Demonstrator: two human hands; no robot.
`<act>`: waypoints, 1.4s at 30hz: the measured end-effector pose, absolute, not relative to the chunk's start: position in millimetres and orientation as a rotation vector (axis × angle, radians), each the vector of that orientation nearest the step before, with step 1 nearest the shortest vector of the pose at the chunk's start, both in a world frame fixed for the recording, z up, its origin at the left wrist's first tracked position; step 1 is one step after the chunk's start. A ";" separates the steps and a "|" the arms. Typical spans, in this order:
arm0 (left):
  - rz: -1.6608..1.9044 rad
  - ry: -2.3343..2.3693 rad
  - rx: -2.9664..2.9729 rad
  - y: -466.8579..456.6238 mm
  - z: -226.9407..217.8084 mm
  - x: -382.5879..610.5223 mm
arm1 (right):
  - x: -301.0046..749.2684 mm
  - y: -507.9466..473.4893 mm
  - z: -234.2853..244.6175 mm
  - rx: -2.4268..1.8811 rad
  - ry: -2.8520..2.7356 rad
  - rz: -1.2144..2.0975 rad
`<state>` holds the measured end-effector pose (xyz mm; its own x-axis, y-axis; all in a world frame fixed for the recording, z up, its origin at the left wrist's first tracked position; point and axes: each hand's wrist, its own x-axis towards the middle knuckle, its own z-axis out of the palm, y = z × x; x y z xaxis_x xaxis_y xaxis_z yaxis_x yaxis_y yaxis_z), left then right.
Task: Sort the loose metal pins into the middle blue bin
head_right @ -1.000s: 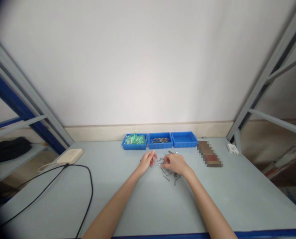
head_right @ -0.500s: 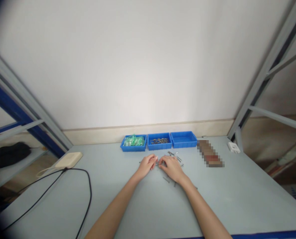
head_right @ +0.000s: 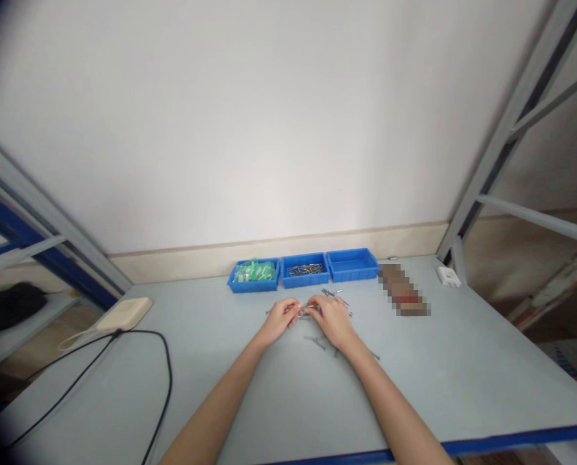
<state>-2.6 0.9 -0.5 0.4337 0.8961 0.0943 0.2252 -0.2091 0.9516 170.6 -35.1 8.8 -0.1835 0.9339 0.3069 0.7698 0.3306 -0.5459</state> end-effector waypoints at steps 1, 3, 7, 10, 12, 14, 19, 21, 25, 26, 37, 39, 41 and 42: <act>0.854 0.989 1.690 1.0 -0.6 -2.5 | 171.1 -34.7 8.8 -1.502 -1.996 0.360; 0.867 0.999 1.688 1.3 -0.6 -2.3 | 171.7 -34.2 8.9 -1.514 -1.983 0.378; 0.890 1.010 1.690 1.7 -0.5 -2.0 | 171.1 -34.2 9.8 -1.496 -1.969 0.452; 0.918 1.018 1.673 2.3 -1.2 -1.7 | 170.6 -34.7 10.8 -1.476 -1.946 0.496; 0.930 1.022 1.660 2.9 -2.1 -1.6 | 170.6 -34.9 11.6 -1.462 -1.924 0.523; 0.934 1.022 1.652 3.5 -3.0 -1.4 | 170.6 -35.0 12.3 -1.467 -1.905 0.543; 0.927 1.035 1.689 3.2 -2.4 -1.6 | 170.4 -35.2 12.0 -1.551 -1.887 0.490; 0.908 1.040 1.723 2.5 -1.3 -2.0 | 170.6 -35.1 11.2 -1.553 -1.902 0.483; 0.888 1.046 1.738 2.0 -0.1 -2.1 | 171.3 -34.5 9.2 -1.540 -1.906 0.508; 0.894 1.045 1.729 2.3 -0.2 -2.0 | 171.4 -34.3 8.7 -1.537 -1.902 0.512; 0.953 1.041 1.688 3.4 -1.5 -1.8 | 171.4 -35.1 9.3 -1.499 -1.905 0.567; 0.945 1.053 1.716 2.5 -0.3 -1.8 | 171.3 -35.2 9.3 -1.502 -1.929 0.563; 0.936 1.058 1.730 2.1 0.1 -1.6 | 171.2 -34.9 8.9 -1.501 -1.933 0.572; 0.934 1.056 1.728 2.3 -0.1 -1.5 | 171.2 -34.7 8.6 -1.500 -1.931 0.578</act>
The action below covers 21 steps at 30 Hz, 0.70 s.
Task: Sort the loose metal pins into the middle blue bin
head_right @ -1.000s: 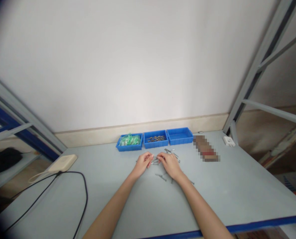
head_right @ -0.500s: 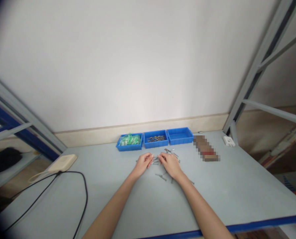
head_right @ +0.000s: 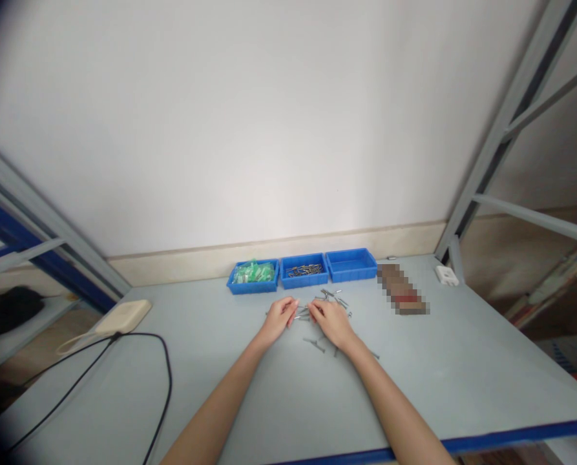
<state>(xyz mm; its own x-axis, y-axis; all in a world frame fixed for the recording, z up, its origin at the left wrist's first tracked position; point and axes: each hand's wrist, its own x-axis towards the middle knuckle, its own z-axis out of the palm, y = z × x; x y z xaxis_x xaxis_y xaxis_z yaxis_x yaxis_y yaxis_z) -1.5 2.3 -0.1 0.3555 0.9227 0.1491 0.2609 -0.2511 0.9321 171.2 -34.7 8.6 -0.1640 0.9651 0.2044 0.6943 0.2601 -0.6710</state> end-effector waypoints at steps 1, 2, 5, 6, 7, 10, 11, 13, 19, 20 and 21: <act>0.935 1.052 1.721 2.6 -0.6 -1.4 | 171.1 -34.4 8.2 -1.496 -1.926 0.579; 0.938 1.045 1.709 3.2 -1.4 -1.3 | 171.0 -34.1 7.9 -1.491 -1.916 0.579; 0.948 1.020 1.657 5.3 -4.3 -1.0 | 170.7 -33.5 7.2 -1.478 -1.873 0.577; 0.950 1.013 1.643 5.9 -4.9 -1.0 | 170.7 -33.5 7.1 -1.472 -1.859 0.579; 0.953 1.008 1.633 6.2 -5.3 -0.9 | 170.6 -33.5 7.2 -1.467 -1.849 0.581; 0.953 1.006 1.643 5.4 -3.8 -0.8 | 170.8 -33.9 7.9 -1.471 -1.860 0.579; 0.950 1.007 1.656 4.6 -2.8 -0.7 | 170.9 -34.0 8.1 -1.475 -1.871 0.579; 0.945 1.008 1.680 3.2 -0.8 -0.6 | 171.0 -34.3 8.2 -1.479 -1.890 0.589; 0.955 0.998 1.644 4.3 -3.2 -0.2 | 171.1 -32.3 4.2 -1.461 -1.855 0.601; 0.957 0.995 1.627 5.1 -4.4 -0.2 | 171.3 -31.9 3.4 -1.453 -1.841 0.602; 0.959 0.992 1.614 5.8 -5.5 -0.3 | 171.5 -31.5 2.8 -1.443 -1.829 0.606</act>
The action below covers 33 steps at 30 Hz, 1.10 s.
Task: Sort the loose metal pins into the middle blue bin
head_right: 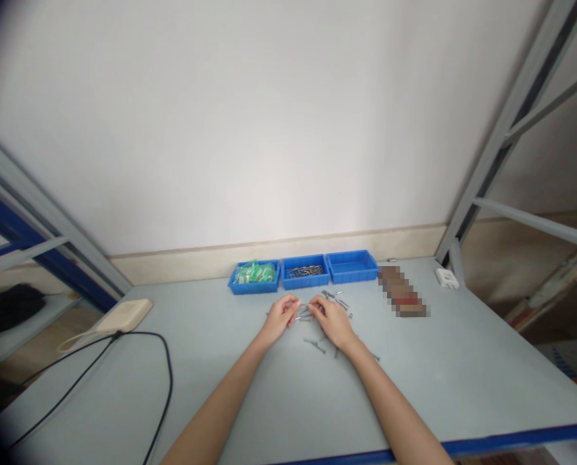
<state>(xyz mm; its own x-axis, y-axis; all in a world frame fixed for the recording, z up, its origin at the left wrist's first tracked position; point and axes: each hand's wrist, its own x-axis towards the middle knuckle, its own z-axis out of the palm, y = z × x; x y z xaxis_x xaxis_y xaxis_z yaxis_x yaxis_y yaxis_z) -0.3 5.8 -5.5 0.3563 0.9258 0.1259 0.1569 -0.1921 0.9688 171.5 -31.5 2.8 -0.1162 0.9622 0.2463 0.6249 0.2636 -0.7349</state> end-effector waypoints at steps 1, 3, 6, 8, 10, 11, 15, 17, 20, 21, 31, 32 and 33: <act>0.960 0.988 1.608 6.4 -6.3 -0.4 | 171.8 -31.2 2.5 -1.434 -1.822 0.610; 0.962 0.984 1.620 6.7 -6.9 -0.7 | 172.3 -31.0 2.7 -1.430 -1.832 0.612; 0.962 0.981 1.655 5.7 -5.6 -0.9 | 172.6 -31.5 4.0 -1.447 -1.875 0.607; 0.959 0.977 1.666 5.1 -4.8 -0.8 | 172.4 -31.8 4.2 -1.454 -1.887 0.613; 0.960 0.977 1.662 5.3 -5.2 -0.7 | 172.2 -31.6 3.3 -1.452 -1.883 0.619; 0.961 0.979 1.652 5.7 -5.9 -0.7 | 172.1 -31.3 2.6 -1.446 -1.876 0.618; 0.973 0.982 1.599 8.0 -9.7 -0.6 | 172.1 -30.0 -0.5 -1.417 -1.841 0.598; 0.971 0.977 1.601 8.4 -10.1 -0.6 | 172.4 -30.0 -0.4 -1.417 -1.858 0.585; 0.952 0.974 1.638 7.4 -8.0 -0.7 | 172.5 -31.1 1.6 -1.428 -1.892 0.580; 0.946 0.977 1.652 6.8 -7.0 -0.8 | 172.5 -31.5 2.4 -1.432 -1.896 0.585; 0.943 1.002 1.656 5.8 -5.8 -1.1 | 171.2 -32.3 3.8 -1.437 -1.871 0.595; 0.945 1.000 1.641 6.1 -5.9 -1.0 | 171.2 -32.6 4.2 -1.436 -1.868 0.598; 0.946 0.996 1.629 6.3 -6.0 -0.8 | 171.1 -33.0 4.8 -1.434 -1.867 0.602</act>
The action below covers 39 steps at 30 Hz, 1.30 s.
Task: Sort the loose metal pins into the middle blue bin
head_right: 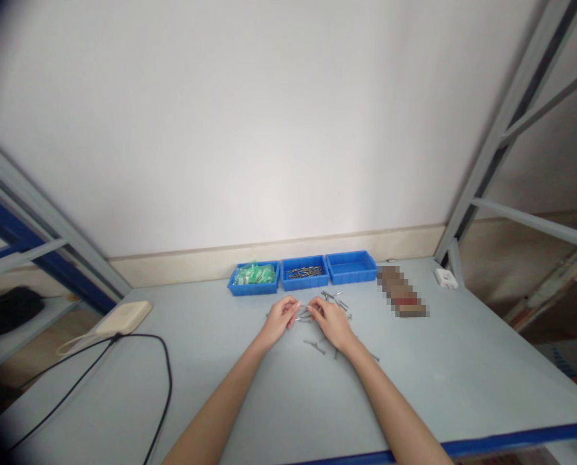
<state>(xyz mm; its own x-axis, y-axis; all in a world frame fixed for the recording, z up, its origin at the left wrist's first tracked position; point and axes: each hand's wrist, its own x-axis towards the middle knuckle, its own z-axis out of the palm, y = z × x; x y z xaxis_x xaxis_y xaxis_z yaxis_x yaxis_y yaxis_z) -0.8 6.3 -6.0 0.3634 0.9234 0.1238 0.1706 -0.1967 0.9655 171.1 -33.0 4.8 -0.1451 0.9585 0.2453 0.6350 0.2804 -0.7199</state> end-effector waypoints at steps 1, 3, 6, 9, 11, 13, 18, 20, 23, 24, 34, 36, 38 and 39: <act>0.948 0.991 1.620 6.4 -5.9 -0.7 | 171.0 -33.5 5.6 -1.432 -1.868 0.605; 0.951 0.983 1.614 6.3 -5.4 -0.6 | 170.7 -34.6 7.4 -1.426 -1.878 0.613; 0.955 0.987 1.623 4.9 -3.3 -0.6 | 170.3 -35.7 9.2 -1.429 -1.896 0.620; 0.947 0.999 1.658 3.0 -0.6 -0.7 | 170.0 -35.4 8.8 -1.436 -1.899 0.621; 0.939 0.997 1.682 2.3 0.3 -0.7 | 170.0 -34.7 7.5 -1.436 -1.906 0.617; 0.933 0.992 1.688 2.3 -0.2 -0.7 | 170.1 -34.2 5.9 -1.442 -1.911 0.610; 0.940 0.990 1.636 3.8 -3.0 -0.9 | 170.4 -33.7 3.0 -1.423 -1.889 0.617; 0.943 0.989 1.625 3.6 -2.5 -1.1 | 170.4 -33.7 3.3 -1.414 -1.887 0.620; 0.938 0.996 1.646 2.1 0.6 -1.3 | 170.2 -34.1 5.1 -1.413 -1.911 0.621; 0.936 0.998 1.659 1.5 1.8 -1.3 | 170.0 -34.3 5.7 -1.414 -1.921 0.618; 0.958 0.993 1.610 2.7 -0.5 -0.2 | 169.8 -33.3 2.2 -1.418 -1.931 0.609; 0.959 0.995 1.588 2.9 -1.1 -0.1 | 170.0 -33.3 2.1 -1.404 -1.924 0.618; 0.955 0.997 1.596 2.3 0.1 -0.1 | 170.1 -33.7 2.7 -1.399 -1.926 0.622; 0.952 0.999 1.610 1.7 1.1 -0.2 | 170.2 -33.8 3.0 -1.399 -1.934 0.621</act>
